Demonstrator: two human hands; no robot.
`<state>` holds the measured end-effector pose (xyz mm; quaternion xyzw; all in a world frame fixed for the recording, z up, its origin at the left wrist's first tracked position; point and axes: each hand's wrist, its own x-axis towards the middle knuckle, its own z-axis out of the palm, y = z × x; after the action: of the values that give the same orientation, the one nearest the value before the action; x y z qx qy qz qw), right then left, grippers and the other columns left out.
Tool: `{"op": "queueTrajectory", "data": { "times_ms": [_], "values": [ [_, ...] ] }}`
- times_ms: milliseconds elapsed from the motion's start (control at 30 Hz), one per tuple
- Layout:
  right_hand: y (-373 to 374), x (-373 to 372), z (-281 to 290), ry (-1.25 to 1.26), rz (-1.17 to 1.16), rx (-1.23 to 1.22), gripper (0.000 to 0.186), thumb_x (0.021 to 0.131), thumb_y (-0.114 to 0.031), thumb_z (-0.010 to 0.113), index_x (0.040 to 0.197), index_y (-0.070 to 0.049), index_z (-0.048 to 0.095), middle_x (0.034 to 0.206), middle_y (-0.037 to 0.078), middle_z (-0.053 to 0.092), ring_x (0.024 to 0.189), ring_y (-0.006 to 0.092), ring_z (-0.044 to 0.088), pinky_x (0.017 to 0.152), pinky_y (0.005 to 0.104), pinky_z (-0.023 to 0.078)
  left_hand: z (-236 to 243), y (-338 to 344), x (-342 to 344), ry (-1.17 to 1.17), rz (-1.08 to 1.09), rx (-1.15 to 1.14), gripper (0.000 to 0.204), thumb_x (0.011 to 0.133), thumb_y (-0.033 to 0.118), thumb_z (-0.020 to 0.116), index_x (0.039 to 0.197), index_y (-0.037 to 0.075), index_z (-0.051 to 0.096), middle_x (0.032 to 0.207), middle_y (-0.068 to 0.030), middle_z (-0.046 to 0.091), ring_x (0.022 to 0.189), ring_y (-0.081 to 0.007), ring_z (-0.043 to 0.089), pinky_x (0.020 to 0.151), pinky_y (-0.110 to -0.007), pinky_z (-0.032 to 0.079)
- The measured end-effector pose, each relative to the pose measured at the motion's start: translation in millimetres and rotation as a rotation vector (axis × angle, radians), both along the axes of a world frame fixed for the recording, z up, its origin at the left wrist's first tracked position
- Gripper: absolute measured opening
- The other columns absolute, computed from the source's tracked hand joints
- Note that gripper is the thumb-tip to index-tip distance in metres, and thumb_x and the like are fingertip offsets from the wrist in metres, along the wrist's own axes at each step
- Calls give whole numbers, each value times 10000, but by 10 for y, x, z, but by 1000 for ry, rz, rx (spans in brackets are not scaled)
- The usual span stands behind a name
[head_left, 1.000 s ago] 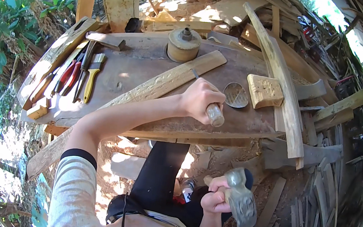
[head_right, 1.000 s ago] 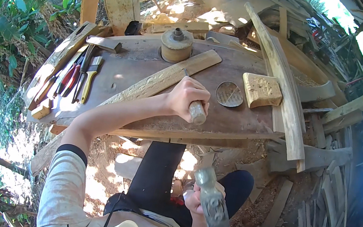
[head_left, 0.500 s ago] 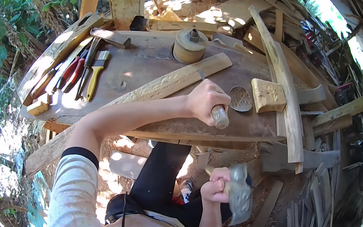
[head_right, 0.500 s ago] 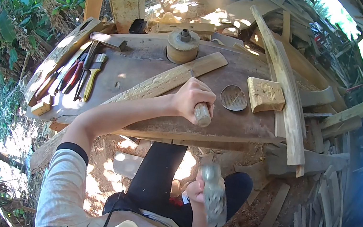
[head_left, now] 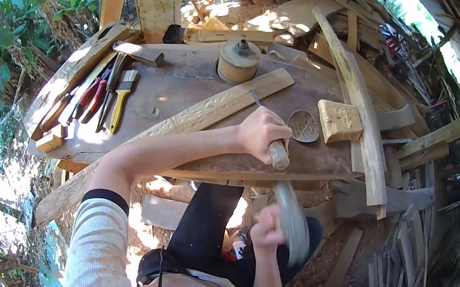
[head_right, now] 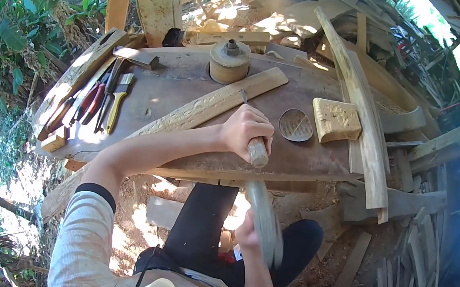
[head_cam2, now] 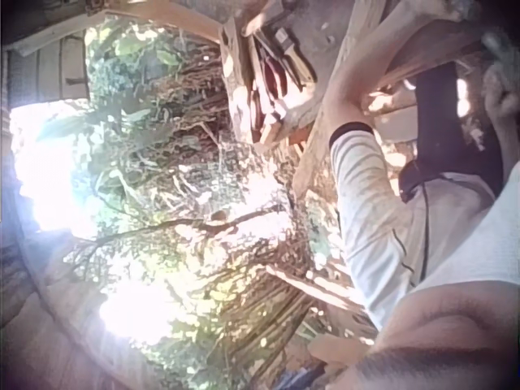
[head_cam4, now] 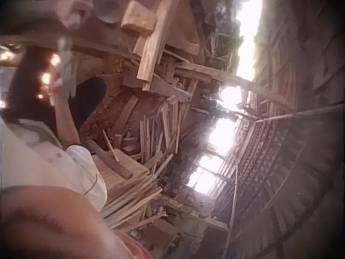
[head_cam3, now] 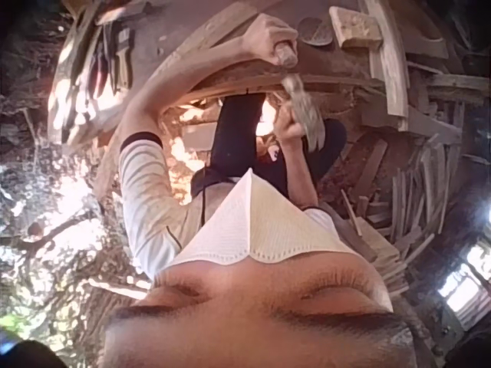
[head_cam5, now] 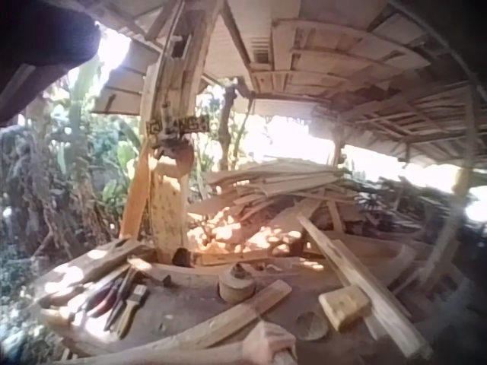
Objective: The person uses a hammer and chisel to carve a long wooden plank on a workbench. After chiseling, the person uses a brush to sweep away wood shavings and then smooths the surface with a sanding disc.
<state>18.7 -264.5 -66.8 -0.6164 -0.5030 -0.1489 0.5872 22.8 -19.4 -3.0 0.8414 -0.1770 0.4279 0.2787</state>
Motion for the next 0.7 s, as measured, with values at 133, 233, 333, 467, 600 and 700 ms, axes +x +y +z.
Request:
{"op": "queueTrajectory", "data": {
  "times_ms": [133,233,333,467,600,700],
  "values": [
    [-38,4,-357,83,43,237,261,961,-151,547,730,-42,498,660,53,531,506,175,496,482,274,410,74,-40,44,-33,-55,-37,202,540,235,739,623,126,591,590,-48,609,541,-278,615,521,-379,495],
    [-5,-54,26,-24,-3,-129,260,925,-5,460,669,-40,493,568,40,476,467,156,467,446,288,362,-12,-25,16,1,-24,-28,193,545,236,745,631,137,603,597,-42,616,551,-273,622,529,-378,498],
    [71,-81,34,156,35,-150,160,909,22,435,766,-13,498,600,48,485,456,145,448,433,272,345,3,-5,60,6,-25,-5,187,549,236,749,634,147,609,604,-37,620,564,-270,628,534,-381,500],
    [-105,-136,-265,126,68,-58,77,919,19,412,880,20,477,674,72,495,472,131,451,397,256,376,33,-40,51,-12,-59,-14,211,548,247,768,622,148,597,602,-15,620,543,-251,613,512,-364,476],
    [23,-121,-187,146,-6,165,143,938,-27,414,799,-18,447,639,70,473,490,128,467,409,266,368,-9,-38,27,-18,-36,9,226,545,257,776,614,148,590,599,-5,617,530,-244,605,499,-354,463],
    [-96,-19,-37,107,-73,-114,269,977,-119,458,723,-35,431,616,63,463,481,145,453,446,277,367,2,-14,29,-2,-64,-22,223,547,257,777,618,149,596,600,-7,617,529,-244,604,500,-354,464]
  ]
}}
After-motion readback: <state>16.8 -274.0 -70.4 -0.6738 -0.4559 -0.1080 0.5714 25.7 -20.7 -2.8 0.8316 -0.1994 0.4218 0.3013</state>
